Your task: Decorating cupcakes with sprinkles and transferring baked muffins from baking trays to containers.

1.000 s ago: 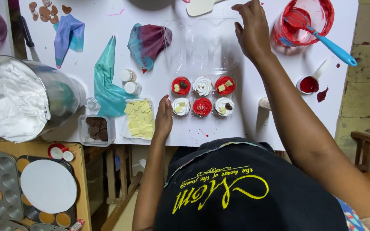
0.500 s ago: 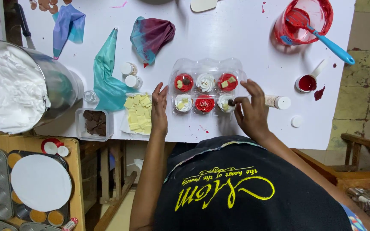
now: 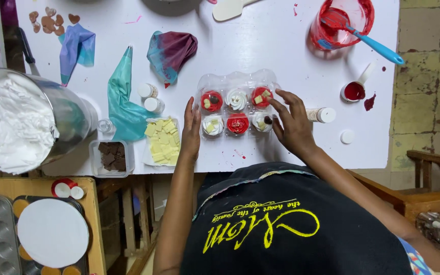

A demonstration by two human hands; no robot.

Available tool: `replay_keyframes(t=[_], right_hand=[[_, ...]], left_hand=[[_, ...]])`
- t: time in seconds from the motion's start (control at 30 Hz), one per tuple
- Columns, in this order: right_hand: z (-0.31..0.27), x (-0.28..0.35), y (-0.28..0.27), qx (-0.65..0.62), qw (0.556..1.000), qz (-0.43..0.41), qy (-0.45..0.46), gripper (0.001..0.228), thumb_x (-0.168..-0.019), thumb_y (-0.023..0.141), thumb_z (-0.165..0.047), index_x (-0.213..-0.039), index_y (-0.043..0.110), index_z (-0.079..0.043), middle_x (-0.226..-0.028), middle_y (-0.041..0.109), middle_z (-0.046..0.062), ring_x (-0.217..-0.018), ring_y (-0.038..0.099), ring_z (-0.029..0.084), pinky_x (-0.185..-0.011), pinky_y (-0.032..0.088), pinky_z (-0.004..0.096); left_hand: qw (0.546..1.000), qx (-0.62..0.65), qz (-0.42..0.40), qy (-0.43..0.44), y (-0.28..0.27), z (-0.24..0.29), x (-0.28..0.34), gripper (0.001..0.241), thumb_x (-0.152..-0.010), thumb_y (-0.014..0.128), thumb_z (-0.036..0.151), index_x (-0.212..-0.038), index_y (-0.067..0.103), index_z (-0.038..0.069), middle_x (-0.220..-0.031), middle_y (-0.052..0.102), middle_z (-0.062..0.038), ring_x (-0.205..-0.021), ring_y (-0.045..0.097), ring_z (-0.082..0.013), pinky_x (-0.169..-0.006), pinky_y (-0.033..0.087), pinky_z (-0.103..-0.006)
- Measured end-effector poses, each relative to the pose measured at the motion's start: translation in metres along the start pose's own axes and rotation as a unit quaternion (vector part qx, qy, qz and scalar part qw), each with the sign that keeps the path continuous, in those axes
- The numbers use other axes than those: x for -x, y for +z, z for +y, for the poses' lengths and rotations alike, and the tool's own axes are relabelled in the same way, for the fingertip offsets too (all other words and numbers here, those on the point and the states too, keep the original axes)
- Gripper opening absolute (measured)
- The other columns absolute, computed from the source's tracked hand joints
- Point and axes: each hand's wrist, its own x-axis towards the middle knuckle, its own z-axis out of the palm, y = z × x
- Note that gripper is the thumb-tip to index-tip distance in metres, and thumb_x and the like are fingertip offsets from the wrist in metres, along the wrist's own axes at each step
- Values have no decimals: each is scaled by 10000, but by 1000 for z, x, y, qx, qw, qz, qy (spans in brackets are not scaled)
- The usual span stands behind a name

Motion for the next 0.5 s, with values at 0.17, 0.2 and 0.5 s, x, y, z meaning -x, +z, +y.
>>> replay_keyframes(t=[0.17,0.2,0.5], right_hand=[[2,-25,-12,-38,997,-4,63,541,-907,619,93,-1424,571,-60,-1458,468,221,-1333,476,469,-1037,492,497],[6,-30,-12,-50,996,-11,76,567,-911,598,112,-1441,561,-86,-1466,479,208,-1341,487,459,-1063,471,523],[47,-75,-8,-24,991,-24,133,515,-990,559,100,-1412,644,-182,-1341,635,134,-1193,650,404,-980,535,517]], left_hand=[[999,5,-47,4,-2,1,-18,723,-1069,304,673,-1672,183,294,-1704,162,-257,-1559,62,-490,-1196,36,-723],[998,22,-55,11,-3,-4,-23,745,-1057,290,699,-1675,162,304,-1707,150,-257,-1563,76,-484,-1178,15,-744],[990,2,13,-140,-27,-68,-31,825,-1035,304,749,-1614,289,161,-1592,389,-279,-1513,302,-477,-1102,259,-762]])
